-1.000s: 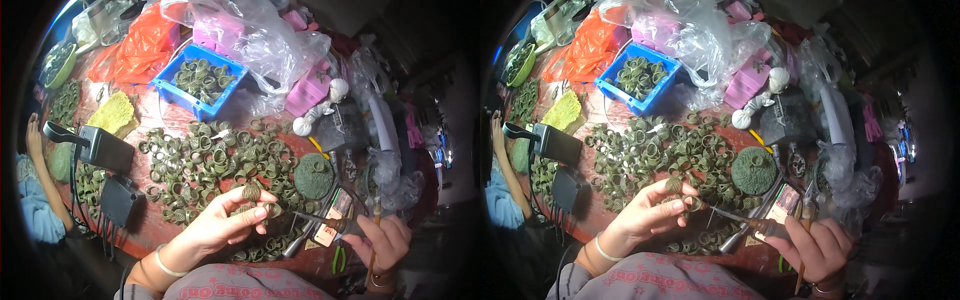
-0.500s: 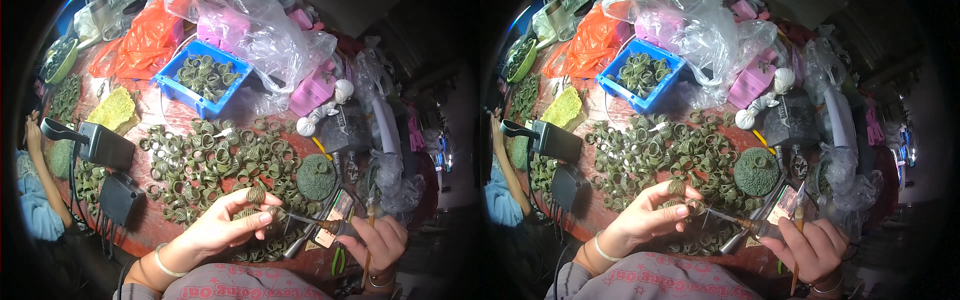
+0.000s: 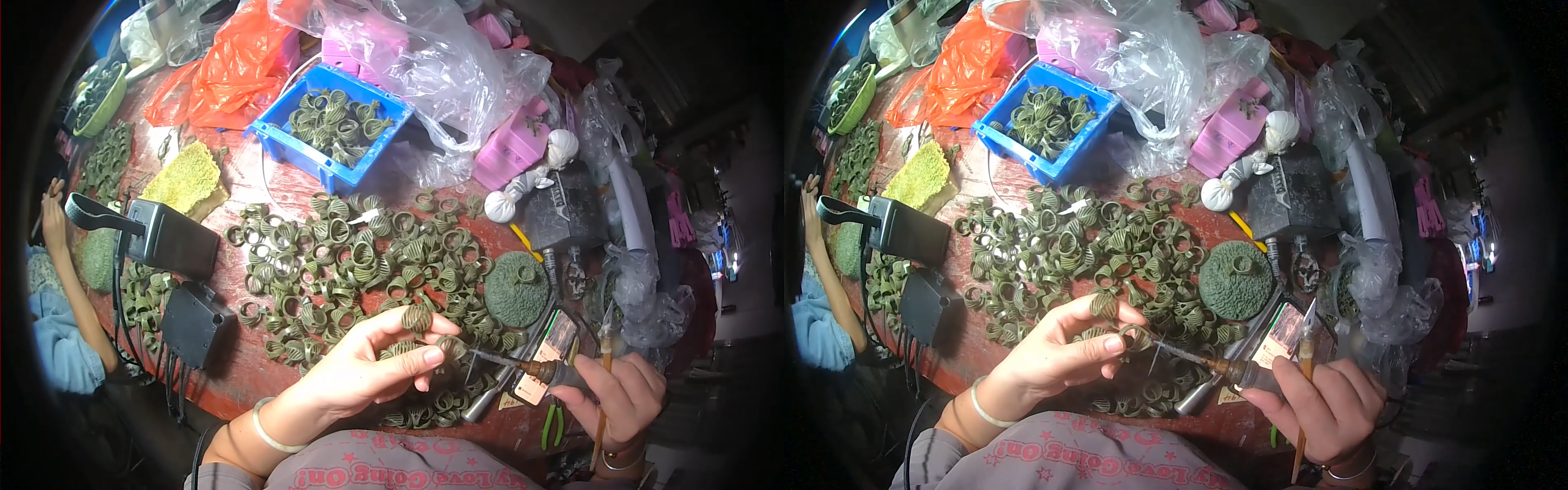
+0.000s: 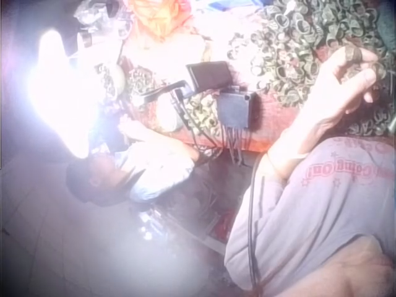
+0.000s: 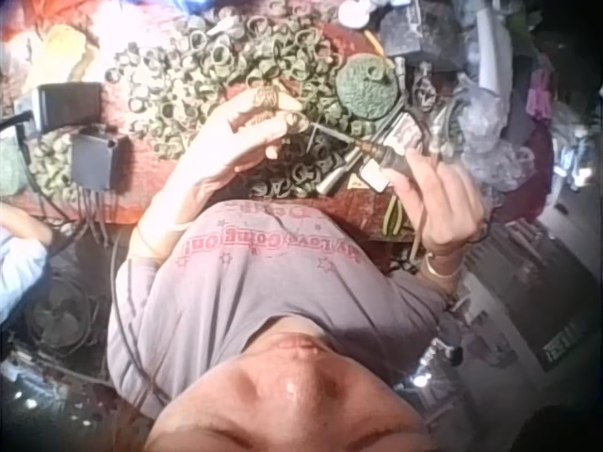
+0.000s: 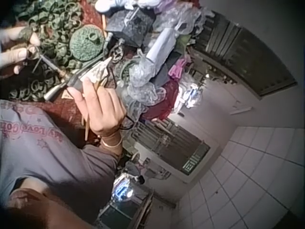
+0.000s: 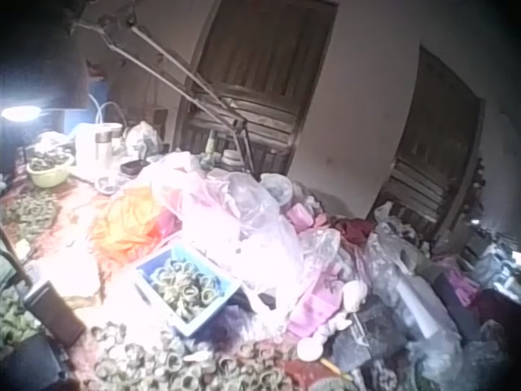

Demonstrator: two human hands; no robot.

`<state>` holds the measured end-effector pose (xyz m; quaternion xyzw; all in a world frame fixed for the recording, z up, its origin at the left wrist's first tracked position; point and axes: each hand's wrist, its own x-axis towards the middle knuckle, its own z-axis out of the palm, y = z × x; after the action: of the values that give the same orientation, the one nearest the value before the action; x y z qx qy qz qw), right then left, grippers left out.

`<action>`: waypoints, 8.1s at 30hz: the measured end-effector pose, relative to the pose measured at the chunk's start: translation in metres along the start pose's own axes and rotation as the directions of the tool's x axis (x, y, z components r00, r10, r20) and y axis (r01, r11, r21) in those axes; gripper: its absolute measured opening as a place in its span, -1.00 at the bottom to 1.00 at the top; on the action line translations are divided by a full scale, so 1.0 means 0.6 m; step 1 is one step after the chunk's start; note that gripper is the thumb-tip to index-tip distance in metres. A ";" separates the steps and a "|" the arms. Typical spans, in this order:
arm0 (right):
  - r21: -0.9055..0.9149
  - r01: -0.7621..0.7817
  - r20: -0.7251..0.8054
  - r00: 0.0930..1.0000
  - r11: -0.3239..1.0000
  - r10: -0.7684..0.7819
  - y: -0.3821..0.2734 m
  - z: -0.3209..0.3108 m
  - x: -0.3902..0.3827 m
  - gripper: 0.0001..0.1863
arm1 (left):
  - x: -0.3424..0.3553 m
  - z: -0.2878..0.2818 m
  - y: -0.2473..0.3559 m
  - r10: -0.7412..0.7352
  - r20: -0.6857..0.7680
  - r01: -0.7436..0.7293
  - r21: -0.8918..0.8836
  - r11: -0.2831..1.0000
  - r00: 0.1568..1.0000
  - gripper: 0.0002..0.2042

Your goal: The person is using a soldering iron to fuse or modify small green textured wax jewelry patterns on a workshop table.

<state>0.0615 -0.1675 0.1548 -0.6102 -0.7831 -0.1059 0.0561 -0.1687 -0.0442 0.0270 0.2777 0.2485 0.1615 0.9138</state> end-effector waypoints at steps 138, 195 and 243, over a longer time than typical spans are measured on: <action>0.728 -0.578 -0.047 0.495 0.369 0.868 -0.010 0.225 -0.047 -0.58 | 0.028 -0.050 0.030 0.828 -0.087 -0.262 0.926 0.272 0.554 -0.84; 0.895 -0.353 0.074 0.720 0.272 0.690 -0.111 0.176 -0.037 -0.86 | 0.027 -0.007 -0.023 0.420 0.189 -0.389 0.796 0.463 0.887 -0.72; 0.625 -0.403 0.001 0.857 0.668 0.516 -0.066 0.184 -0.073 -0.67 | 0.028 -0.018 -0.009 0.308 0.001 -0.282 0.402 0.871 0.951 -0.72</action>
<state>0.0386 -0.1921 0.0344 -0.7255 -0.5864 0.1140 0.3416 -0.1598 -0.0366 0.0095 0.4868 0.2595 0.2538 0.7945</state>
